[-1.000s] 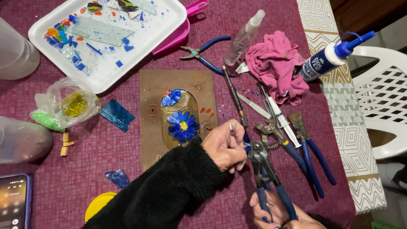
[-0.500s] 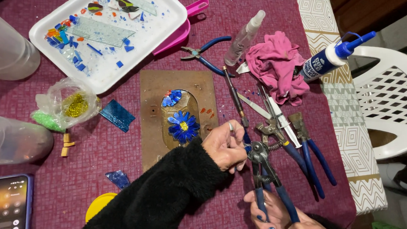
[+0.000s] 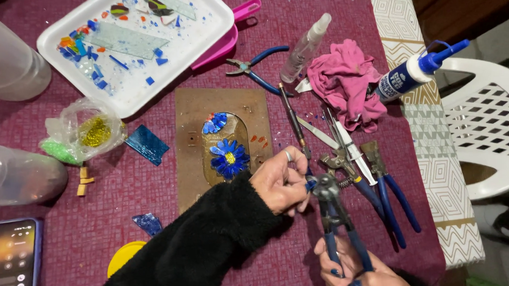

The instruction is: Making a floral mosaic craft by cutting and placing blue glass pieces onto a template.

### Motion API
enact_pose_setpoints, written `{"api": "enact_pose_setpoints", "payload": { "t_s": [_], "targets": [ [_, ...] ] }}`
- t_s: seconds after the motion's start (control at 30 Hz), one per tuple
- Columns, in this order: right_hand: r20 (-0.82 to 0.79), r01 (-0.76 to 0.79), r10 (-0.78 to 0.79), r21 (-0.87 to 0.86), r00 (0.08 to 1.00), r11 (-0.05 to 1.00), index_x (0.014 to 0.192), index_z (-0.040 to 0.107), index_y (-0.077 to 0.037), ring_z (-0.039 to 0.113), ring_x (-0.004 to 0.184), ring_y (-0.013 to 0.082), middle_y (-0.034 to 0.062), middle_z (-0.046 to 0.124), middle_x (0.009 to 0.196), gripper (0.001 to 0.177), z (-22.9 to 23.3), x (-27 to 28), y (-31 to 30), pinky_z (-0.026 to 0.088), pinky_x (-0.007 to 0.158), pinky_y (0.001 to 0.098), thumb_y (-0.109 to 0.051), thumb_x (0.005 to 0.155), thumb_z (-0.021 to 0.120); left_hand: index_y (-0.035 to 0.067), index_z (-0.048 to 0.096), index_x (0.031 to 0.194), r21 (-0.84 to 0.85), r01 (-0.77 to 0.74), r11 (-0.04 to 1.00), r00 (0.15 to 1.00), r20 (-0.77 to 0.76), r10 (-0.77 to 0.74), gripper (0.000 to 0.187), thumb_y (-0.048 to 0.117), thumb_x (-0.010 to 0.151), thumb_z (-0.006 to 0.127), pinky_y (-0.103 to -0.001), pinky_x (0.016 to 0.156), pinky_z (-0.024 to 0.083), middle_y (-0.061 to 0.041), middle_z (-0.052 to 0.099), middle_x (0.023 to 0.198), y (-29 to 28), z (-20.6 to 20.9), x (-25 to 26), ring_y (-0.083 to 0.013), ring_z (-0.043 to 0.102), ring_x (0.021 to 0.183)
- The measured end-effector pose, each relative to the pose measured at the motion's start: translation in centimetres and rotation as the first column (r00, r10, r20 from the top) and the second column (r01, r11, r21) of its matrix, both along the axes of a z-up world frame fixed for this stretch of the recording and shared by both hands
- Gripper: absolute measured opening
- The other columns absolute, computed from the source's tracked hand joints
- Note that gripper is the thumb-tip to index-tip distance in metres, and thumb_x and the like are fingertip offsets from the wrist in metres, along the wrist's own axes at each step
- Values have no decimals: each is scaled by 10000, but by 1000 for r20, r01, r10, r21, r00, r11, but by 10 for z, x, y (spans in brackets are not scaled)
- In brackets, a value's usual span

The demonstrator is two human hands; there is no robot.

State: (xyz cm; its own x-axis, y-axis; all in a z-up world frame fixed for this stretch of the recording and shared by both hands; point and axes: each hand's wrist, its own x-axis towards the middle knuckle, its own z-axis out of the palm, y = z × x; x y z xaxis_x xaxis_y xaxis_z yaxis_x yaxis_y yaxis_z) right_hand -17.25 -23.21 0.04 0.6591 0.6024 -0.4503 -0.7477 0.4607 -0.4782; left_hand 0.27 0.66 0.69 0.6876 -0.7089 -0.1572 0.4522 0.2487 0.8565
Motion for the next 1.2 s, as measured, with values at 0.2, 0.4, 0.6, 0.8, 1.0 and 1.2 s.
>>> {"api": "enact_pose_setpoints", "payload": {
  "t_s": [0.2,0.4,0.6,0.8,1.0,1.2],
  "targets": [
    [85,56,-73,190,994,980,1444,268,-25,492,794,154,64,455,1038,854,-14,9,-6,412,731,341,-169,735,723,-14,432,1395,-112,27,993,997,77,-18,408,82,1012,535,-270,624,568,-156,729,969,1,-8,5,-161,693,740],
    [112,-8,-43,425,993,905,1459,339,-71,553,793,175,91,534,1090,649,-101,7,-37,459,733,361,-269,928,657,-117,394,1538,-243,-39,969,997,-80,20,526,104,1069,484,-358,835,619,-258,694,1234,-6,-39,10,-275,729,984],
    [-16,-44,73,656,997,754,1448,431,-141,616,760,252,112,632,1108,412,-171,6,-59,520,709,389,-347,1092,434,-91,306,1532,-391,21,920,985,-151,-87,543,66,1019,394,-426,963,598,-305,620,1339,1,-35,20,-401,679,1171],
    [199,-44,24,97,980,994,1313,365,-34,616,715,209,104,598,962,519,-91,4,-41,481,647,333,-316,949,602,-105,301,1532,-371,-6,929,965,-247,-92,538,141,1058,364,-451,949,591,-334,601,1343,5,-27,23,-451,658,1173],
    [262,209,-120,-346,957,915,1350,390,79,649,622,239,203,642,922,850,-54,6,-26,504,549,344,-288,653,711,-98,298,1536,-338,-7,941,979,-195,-63,580,276,1096,341,-450,933,594,-338,602,1340,9,-23,24,-443,657,1175],
    [252,184,-117,-262,961,947,1376,345,48,603,652,225,141,570,909,829,-48,5,-20,470,568,335,-265,699,706,-99,315,1529,-351,3,936,989,-138,-55,588,296,1097,376,-435,951,588,-324,604,1352,7,-28,23,-425,658,1192]
  ]
}}
